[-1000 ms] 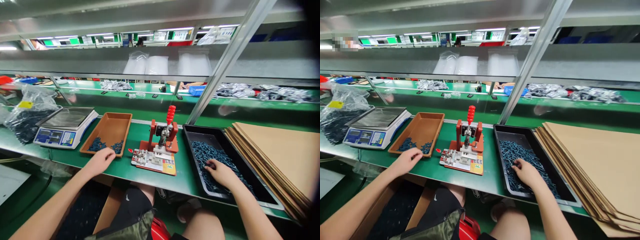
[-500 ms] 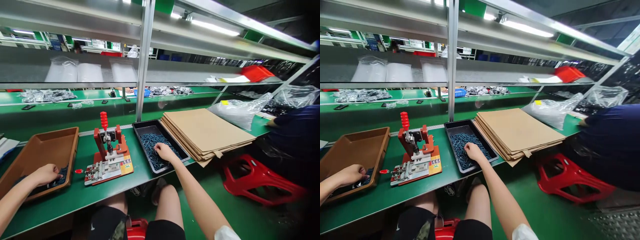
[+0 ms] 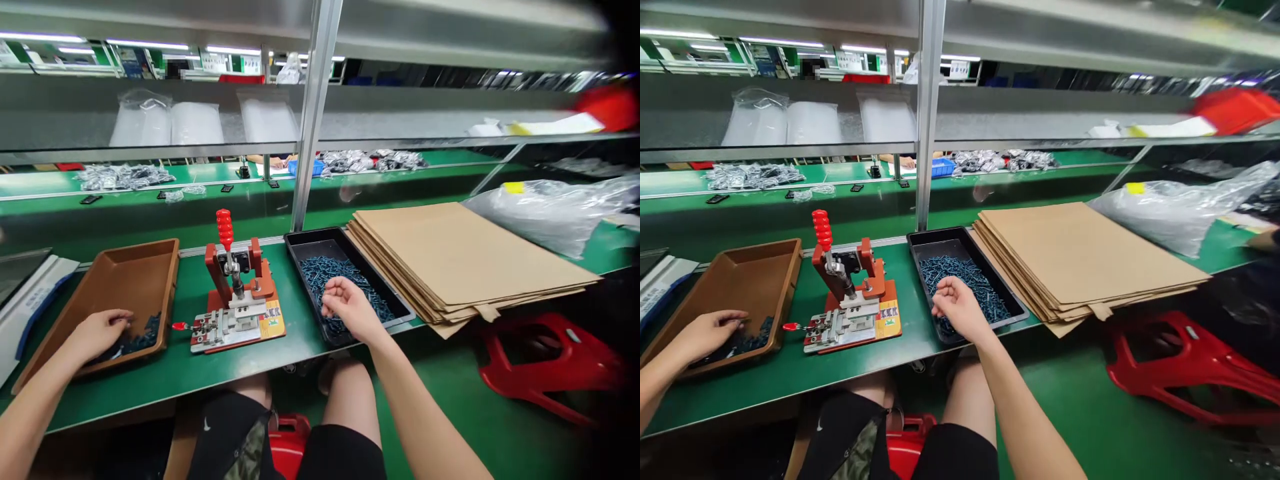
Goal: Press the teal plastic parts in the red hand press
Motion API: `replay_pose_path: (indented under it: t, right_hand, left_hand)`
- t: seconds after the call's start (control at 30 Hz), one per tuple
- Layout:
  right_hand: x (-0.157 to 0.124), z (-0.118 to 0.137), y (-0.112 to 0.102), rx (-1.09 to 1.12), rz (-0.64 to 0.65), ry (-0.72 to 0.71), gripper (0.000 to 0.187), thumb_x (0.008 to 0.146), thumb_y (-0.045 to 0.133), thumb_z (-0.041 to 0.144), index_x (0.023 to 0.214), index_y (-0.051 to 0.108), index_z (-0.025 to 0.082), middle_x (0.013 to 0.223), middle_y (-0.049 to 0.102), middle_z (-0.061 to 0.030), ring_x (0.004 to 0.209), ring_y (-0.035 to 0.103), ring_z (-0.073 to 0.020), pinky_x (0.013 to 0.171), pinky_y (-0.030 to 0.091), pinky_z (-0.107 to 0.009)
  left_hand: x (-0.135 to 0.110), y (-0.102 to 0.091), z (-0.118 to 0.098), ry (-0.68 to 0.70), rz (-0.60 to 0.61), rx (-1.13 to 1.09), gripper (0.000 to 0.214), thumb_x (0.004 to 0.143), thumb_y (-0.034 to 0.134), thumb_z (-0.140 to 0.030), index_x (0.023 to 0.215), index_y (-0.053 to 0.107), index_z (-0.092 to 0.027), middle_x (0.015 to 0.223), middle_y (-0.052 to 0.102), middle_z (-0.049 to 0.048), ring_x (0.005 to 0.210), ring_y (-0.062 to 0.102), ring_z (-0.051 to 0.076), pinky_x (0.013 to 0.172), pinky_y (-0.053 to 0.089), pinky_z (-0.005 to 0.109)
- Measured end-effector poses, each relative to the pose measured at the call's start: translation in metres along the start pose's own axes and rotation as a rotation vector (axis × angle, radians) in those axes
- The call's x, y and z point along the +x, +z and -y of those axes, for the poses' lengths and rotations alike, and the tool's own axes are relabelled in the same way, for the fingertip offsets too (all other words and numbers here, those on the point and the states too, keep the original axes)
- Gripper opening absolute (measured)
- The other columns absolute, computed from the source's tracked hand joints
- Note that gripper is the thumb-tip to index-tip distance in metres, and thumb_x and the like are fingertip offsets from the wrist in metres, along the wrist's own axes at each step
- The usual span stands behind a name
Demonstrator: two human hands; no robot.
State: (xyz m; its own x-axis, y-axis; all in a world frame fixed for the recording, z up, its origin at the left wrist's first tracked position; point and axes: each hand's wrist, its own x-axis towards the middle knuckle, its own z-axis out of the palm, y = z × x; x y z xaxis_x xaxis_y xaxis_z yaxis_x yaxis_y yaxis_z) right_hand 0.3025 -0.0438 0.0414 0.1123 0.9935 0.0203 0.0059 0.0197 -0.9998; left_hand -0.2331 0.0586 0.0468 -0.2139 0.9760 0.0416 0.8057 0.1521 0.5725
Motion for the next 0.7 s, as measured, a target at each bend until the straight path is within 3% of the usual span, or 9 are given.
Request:
replay_pose_path:
  t: [0.1, 0.2, 0.3, 0.37, 0.43, 0.53, 0.7]
  right_hand:
    - [-0.032, 0.0, 0.033, -0.068, 0.268, 0.005, 0.023, 0.075, 0.074, 0.027, 0.084, 0.053, 0.022, 0.073, 0.053, 0.0045, 0.058, 0.051, -0.0098, 0.054, 0.039, -0.023]
    - [-0.04, -0.02, 0.064, -0.208, 0.353, -0.057, 0.016, 0.079, 0.068, 0.022, 0.076, 0.052, 0.021, 0.069, 0.048, 0.0051, 0.06, 0.042, -0.01, 0.055, 0.034, -0.023]
    - [-0.024, -0.049, 0.087, -0.297, 0.202, -0.232, 0.013, 0.081, 0.06, 0.015, 0.074, 0.05, 0.021, 0.07, 0.048, 0.004, 0.062, 0.042, -0.0115, 0.057, 0.033, -0.024]
    - [-0.012, -0.066, 0.096, -0.308, 0.043, -0.355, 0.012, 0.081, 0.057, 0.013, 0.074, 0.051, 0.021, 0.073, 0.051, 0.0022, 0.066, 0.046, -0.0129, 0.06, 0.035, -0.025]
    - [-0.004, -0.078, 0.099, -0.29, -0.074, -0.397, 0.01, 0.081, 0.058, 0.013, 0.075, 0.054, 0.021, 0.077, 0.053, 0.0007, 0.068, 0.049, -0.0139, 0.062, 0.038, -0.026]
    - [-0.002, -0.085, 0.098, -0.236, -0.122, -0.373, 0.004, 0.083, 0.06, 0.016, 0.083, 0.061, 0.02, 0.083, 0.057, -0.0013, 0.068, 0.052, -0.0142, 0.06, 0.04, -0.026]
    - [-0.004, -0.083, 0.096, -0.222, -0.102, -0.447, 0.017, 0.09, 0.052, 0.013, 0.092, 0.067, 0.02, 0.09, 0.064, -0.0051, 0.084, 0.061, -0.018, 0.074, 0.048, -0.03]
  left_hand:
    - [-0.027, -0.019, -0.015, -0.055, 0.051, -0.071, 0.038, 0.058, 0.064, -0.054, 0.085, 0.076, -0.03, 0.078, 0.078, -0.0024, 0.079, 0.073, 0.028, 0.079, 0.058, 0.042]
    - [-0.064, -0.02, -0.042, 0.051, 0.076, -0.212, 0.036, 0.064, 0.071, -0.058, 0.085, 0.075, -0.029, 0.087, 0.079, -0.0016, 0.082, 0.074, 0.025, 0.084, 0.06, 0.042]
    - [-0.099, 0.007, -0.076, 0.23, 0.266, -0.316, 0.035, 0.071, 0.074, -0.056, 0.083, 0.076, -0.024, 0.088, 0.077, 0.0046, 0.076, 0.073, 0.023, 0.076, 0.062, 0.036]
    - [-0.115, 0.032, -0.096, 0.362, 0.329, -0.327, 0.032, 0.08, 0.069, -0.053, 0.084, 0.077, -0.022, 0.094, 0.076, 0.0078, 0.084, 0.073, 0.023, 0.08, 0.062, 0.034]
    - [-0.123, 0.058, -0.111, 0.452, 0.288, -0.285, 0.029, 0.086, 0.064, -0.048, 0.084, 0.078, -0.023, 0.1, 0.074, 0.0085, 0.096, 0.07, 0.022, 0.09, 0.059, 0.035]
    - [-0.123, 0.088, -0.123, 0.481, 0.186, -0.175, 0.027, 0.09, 0.06, -0.043, 0.091, 0.079, -0.023, 0.102, 0.072, 0.0076, 0.1, 0.068, 0.021, 0.092, 0.056, 0.034]
    - [-0.105, 0.111, -0.129, 0.394, 0.142, -0.033, 0.029, 0.084, 0.064, -0.043, 0.097, 0.078, -0.022, 0.099, 0.076, 0.0064, 0.091, 0.069, 0.023, 0.085, 0.056, 0.036]
